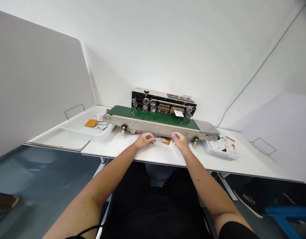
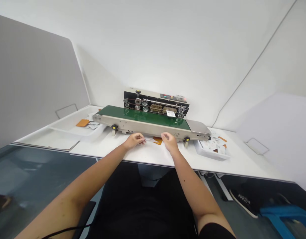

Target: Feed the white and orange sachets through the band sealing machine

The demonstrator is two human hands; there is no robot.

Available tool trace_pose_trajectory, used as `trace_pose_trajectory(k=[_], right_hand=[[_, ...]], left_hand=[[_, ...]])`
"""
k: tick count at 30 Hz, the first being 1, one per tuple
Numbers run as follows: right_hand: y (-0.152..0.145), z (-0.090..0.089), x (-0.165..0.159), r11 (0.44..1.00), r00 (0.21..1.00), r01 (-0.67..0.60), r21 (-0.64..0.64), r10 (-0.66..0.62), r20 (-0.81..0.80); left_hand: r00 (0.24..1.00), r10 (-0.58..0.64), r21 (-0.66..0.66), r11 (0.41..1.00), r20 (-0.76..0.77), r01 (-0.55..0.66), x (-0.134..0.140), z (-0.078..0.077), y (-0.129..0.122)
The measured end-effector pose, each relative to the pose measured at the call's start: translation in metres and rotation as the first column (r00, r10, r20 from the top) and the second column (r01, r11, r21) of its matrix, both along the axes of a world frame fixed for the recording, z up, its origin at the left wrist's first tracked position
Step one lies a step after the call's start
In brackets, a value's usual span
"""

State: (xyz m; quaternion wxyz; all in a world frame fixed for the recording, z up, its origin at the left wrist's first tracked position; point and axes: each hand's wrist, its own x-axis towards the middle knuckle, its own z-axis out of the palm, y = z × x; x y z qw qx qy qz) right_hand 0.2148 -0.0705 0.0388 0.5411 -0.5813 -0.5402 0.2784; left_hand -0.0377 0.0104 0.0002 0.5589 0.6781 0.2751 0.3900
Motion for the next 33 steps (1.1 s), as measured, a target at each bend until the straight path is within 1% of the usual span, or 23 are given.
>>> trace_pose_trajectory(k=[1, 2, 3, 4, 6, 7, 9, 12, 14, 16, 19, 22, 25, 27, 30, 32, 33], right_hand=[[-0.003, -0.007, -0.004, 0.995, 0.998, -0.039, -0.092, 0.033, -0.059], [-0.006, -0.013, -0.008, 0.978, 0.987, -0.102, -0.184, 0.076, -0.143], [-0.009, -0.018, -0.01, 0.947, 0.961, -0.189, -0.258, 0.125, -0.247], [-0.011, -0.022, -0.012, 0.909, 0.92, -0.287, -0.303, 0.173, -0.353], [-0.013, -0.029, -0.015, 0.836, 0.825, -0.448, -0.318, 0.248, -0.508], [-0.014, -0.032, -0.016, 0.815, 0.796, -0.488, -0.312, 0.269, -0.543], [-0.015, -0.036, -0.018, 0.812, 0.787, -0.498, -0.306, 0.274, -0.553], [-0.015, -0.038, -0.019, 0.842, 0.811, -0.461, -0.279, 0.273, -0.518], [-0.016, -0.036, -0.017, 0.869, 0.829, -0.429, -0.248, 0.27, -0.489], [-0.018, -0.03, -0.014, 0.891, 0.859, -0.389, -0.233, 0.259, -0.442], [-0.021, -0.018, -0.007, 0.907, 0.904, -0.342, -0.246, 0.246, -0.349], [-0.024, -0.005, 0.001, 0.915, 0.924, -0.321, -0.244, 0.245, -0.295], [-0.026, 0.002, 0.008, 0.928, 0.935, -0.306, -0.212, 0.25, -0.251], [-0.025, 0.001, 0.009, 0.937, 0.95, -0.29, -0.197, 0.257, -0.177], [-0.021, -0.008, 0.003, 0.949, 0.965, -0.258, -0.181, 0.261, -0.01], [-0.016, -0.015, -0.005, 0.95, 0.956, -0.262, -0.17, 0.28, 0.091], [-0.013, -0.017, -0.009, 0.952, 0.95, -0.262, -0.161, 0.284, 0.133]], left_hand=[[1.0, 0.002, -0.009, 1.0, 0.005, -0.002, 0.0, 0.0, -0.001], [1.0, 0.002, -0.02, 1.0, 0.011, -0.002, -0.001, 0.0, -0.001], [1.0, -0.001, -0.028, 1.0, 0.019, 0.001, -0.001, 0.0, -0.002], [1.0, -0.006, -0.03, 1.0, 0.027, 0.007, 0.0, -0.001, -0.001], [0.999, -0.023, -0.022, 0.999, 0.035, 0.024, 0.001, -0.003, 0.0], [0.999, -0.035, -0.015, 0.999, 0.035, 0.035, 0.001, -0.005, 0.001], [0.998, -0.055, -0.003, 0.998, 0.032, 0.055, 0.002, -0.007, 0.002], [0.997, -0.073, 0.001, 0.997, 0.029, 0.073, 0.003, -0.008, 0.002], [0.996, -0.08, -0.002, 0.997, 0.025, 0.08, 0.003, -0.007, 0.001], [0.997, -0.079, -0.005, 0.997, 0.019, 0.08, 0.004, -0.005, -0.001], [0.998, -0.068, 0.005, 0.998, 0.008, 0.068, 0.004, -0.001, -0.002], [0.997, -0.074, 0.024, 0.997, 0.001, 0.074, 0.004, 0.002, -0.003], [0.996, -0.089, 0.036, 0.995, -0.004, 0.089, 0.002, 0.003, -0.004], [0.992, -0.123, 0.031, 0.992, -0.013, 0.124, 0.001, 0.004, -0.005], [0.981, -0.19, 0.017, 0.982, -0.046, 0.191, 0.0, 0.004, -0.007], [0.976, -0.194, 0.012, 0.98, -0.103, 0.196, 0.0, 0.003, -0.007], [0.977, -0.17, 0.016, 0.985, -0.132, 0.174, 0.0, 0.003, -0.007]])
